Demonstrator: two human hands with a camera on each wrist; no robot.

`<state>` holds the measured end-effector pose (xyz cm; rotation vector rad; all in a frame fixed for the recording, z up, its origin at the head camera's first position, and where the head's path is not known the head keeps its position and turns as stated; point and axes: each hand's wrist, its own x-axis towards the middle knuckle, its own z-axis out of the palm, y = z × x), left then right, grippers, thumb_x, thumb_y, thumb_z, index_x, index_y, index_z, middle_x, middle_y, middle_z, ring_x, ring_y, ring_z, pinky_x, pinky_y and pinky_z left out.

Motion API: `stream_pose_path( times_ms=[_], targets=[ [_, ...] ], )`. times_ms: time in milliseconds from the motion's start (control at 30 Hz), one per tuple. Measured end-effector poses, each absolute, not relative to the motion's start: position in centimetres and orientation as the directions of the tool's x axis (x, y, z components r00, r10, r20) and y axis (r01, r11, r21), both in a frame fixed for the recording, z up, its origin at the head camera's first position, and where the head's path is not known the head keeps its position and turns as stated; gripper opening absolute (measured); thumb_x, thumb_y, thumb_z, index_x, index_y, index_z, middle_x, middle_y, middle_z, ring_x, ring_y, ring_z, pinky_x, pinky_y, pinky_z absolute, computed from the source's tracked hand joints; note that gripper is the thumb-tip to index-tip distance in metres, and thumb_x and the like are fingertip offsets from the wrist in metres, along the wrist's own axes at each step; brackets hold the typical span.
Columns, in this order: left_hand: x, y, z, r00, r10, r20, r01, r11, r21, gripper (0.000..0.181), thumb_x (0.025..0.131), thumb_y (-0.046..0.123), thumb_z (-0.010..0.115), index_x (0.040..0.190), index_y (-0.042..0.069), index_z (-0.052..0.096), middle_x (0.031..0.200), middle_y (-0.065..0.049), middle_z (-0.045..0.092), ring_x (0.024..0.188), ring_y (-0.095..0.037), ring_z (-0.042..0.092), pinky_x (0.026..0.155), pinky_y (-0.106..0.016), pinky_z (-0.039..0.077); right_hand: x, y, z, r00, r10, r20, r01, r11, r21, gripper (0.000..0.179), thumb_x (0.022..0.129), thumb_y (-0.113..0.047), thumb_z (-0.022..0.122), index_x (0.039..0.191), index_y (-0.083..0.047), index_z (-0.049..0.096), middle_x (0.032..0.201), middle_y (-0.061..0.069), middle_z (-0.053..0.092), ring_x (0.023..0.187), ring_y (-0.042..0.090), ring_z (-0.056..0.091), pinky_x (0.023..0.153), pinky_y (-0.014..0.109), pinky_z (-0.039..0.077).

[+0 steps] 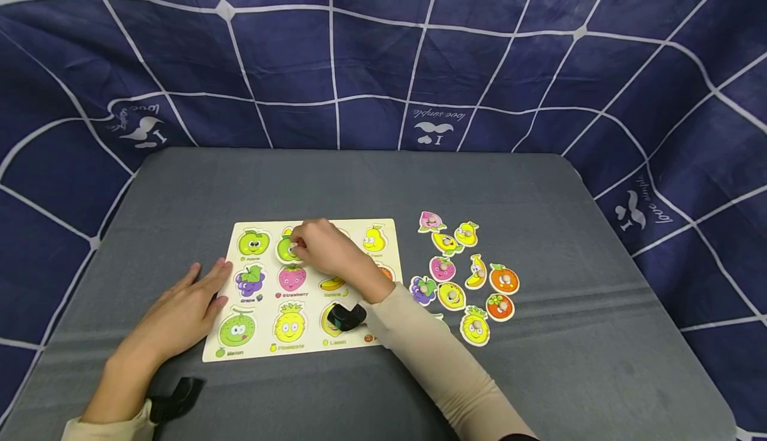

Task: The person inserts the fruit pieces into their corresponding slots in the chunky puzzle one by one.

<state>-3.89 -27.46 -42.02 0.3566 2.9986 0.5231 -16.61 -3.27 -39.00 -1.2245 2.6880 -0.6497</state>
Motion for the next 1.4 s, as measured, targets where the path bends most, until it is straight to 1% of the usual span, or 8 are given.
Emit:
stream_pose_path(
  times_ms=[167, 333, 600, 867, 1033, 1133, 1233, 1400],
  targets=[
    [-3.8, -27.5, -42.1, -0.971, 0.234, -0.047, 0.205, 0.918, 0.339, 0.057, 0.096, 0.012, 0.059, 0.147, -0.007, 0.04, 0.149, -0.03, 0.038, 0.131, -0.064, 0.028, 0.095, -0.078, 0.027, -16.7, -3.8, -39.3, -0.673, -0.737, 0.062, -0.686, 0.59, -0.426, 0.012, 0.095, -0.01, 0.065, 0.099, -0.008, 0.076, 0.077, -0.002, 0.058, 0.063, 0.008, 0.045, 0.055, 0.014, 0.032],
    [-3.7, -27.5, -42.1, -0.972, 0.23, -0.055, 0.199, 0.92, 0.338, 0.057, 0.096, 0.012, 0.059, 0.147, -0.006, 0.039, 0.149, -0.03, 0.038, 0.13, -0.065, 0.028, 0.093, -0.079, 0.028, -16.8, -4.2, -39.5, -0.68, -0.731, 0.065, -0.679, 0.593, -0.434, 0.012, 0.095, -0.009, 0.064, 0.096, -0.009, 0.076, 0.074, -0.003, 0.057, 0.06, 0.007, 0.042, 0.053, 0.015, 0.031],
    [-3.6, -27.4, -42.2, -0.973, 0.222, -0.06, 0.189, 0.921, 0.34, 0.058, 0.096, 0.012, 0.059, 0.148, -0.006, 0.039, 0.149, -0.029, 0.038, 0.131, -0.065, 0.028, 0.093, -0.079, 0.028, -16.9, -4.9, -39.7, -0.671, -0.738, 0.064, -0.678, 0.577, -0.456, 0.013, 0.094, -0.007, 0.062, 0.086, -0.01, 0.072, 0.067, -0.003, 0.049, 0.058, 0.006, 0.037, 0.052, 0.014, 0.028],
    [-3.5, -27.4, -42.2, -0.974, 0.214, -0.073, 0.178, 0.926, 0.334, 0.058, 0.097, 0.013, 0.059, 0.148, -0.005, 0.039, 0.15, -0.029, 0.037, 0.13, -0.065, 0.028, 0.092, -0.08, 0.028, -16.9, -5.8, -39.7, -0.658, -0.748, 0.082, -0.694, 0.561, -0.452, 0.015, 0.093, -0.007, 0.064, 0.079, -0.011, 0.068, 0.064, -0.004, 0.046, 0.056, 0.004, 0.037, 0.051, 0.014, 0.027],
    [-3.5, -27.4, -42.2, -0.974, 0.215, -0.07, 0.181, 0.926, 0.332, 0.058, 0.096, 0.013, 0.059, 0.148, -0.006, 0.039, 0.149, -0.03, 0.037, 0.13, -0.065, 0.029, 0.093, -0.079, 0.028, -17.0, -6.6, -39.6, -0.653, -0.751, 0.098, -0.706, 0.556, -0.439, 0.029, 0.092, -0.005, 0.063, 0.066, -0.014, 0.055, 0.06, -0.005, 0.035, 0.055, 0.004, 0.031, 0.05, 0.015, 0.022],
    [-3.5, -27.4, -42.2, -0.974, 0.22, -0.061, 0.187, 0.924, 0.333, 0.058, 0.096, 0.013, 0.059, 0.148, -0.006, 0.039, 0.149, -0.03, 0.038, 0.13, -0.065, 0.029, 0.093, -0.079, 0.029, -17.0, -6.9, -39.5, -0.65, -0.752, 0.109, -0.715, 0.557, -0.423, 0.034, 0.091, -0.004, 0.063, 0.062, -0.015, 0.048, 0.059, -0.005, 0.03, 0.055, 0.004, 0.028, 0.05, 0.016, 0.02],
    [-3.6, -27.5, -42.1, -0.973, 0.226, -0.051, 0.197, 0.922, 0.333, 0.058, 0.096, 0.012, 0.059, 0.147, -0.007, 0.04, 0.148, -0.03, 0.038, 0.129, -0.065, 0.029, 0.094, -0.078, 0.029, -17.2, -7.2, -39.5, -0.655, -0.747, 0.115, -0.716, 0.565, -0.41, 0.035, 0.091, -0.005, 0.063, 0.061, -0.015, 0.047, 0.058, -0.005, 0.03, 0.055, 0.005, 0.029, 0.05, 0.016, 0.021],
    [-3.8, -27.5, -42.2, -0.971, 0.238, -0.037, 0.213, 0.921, 0.327, 0.057, 0.096, 0.012, 0.06, 0.146, -0.007, 0.042, 0.147, -0.031, 0.039, 0.128, -0.066, 0.03, 0.094, -0.077, 0.03, -17.5, -7.4, -39.6, -0.674, -0.732, 0.098, -0.699, 0.59, -0.404, 0.032, 0.092, -0.007, 0.064, 0.063, -0.016, 0.052, 0.058, -0.005, 0.035, 0.055, 0.005, 0.034, 0.05, 0.016, 0.024]
  ],
)
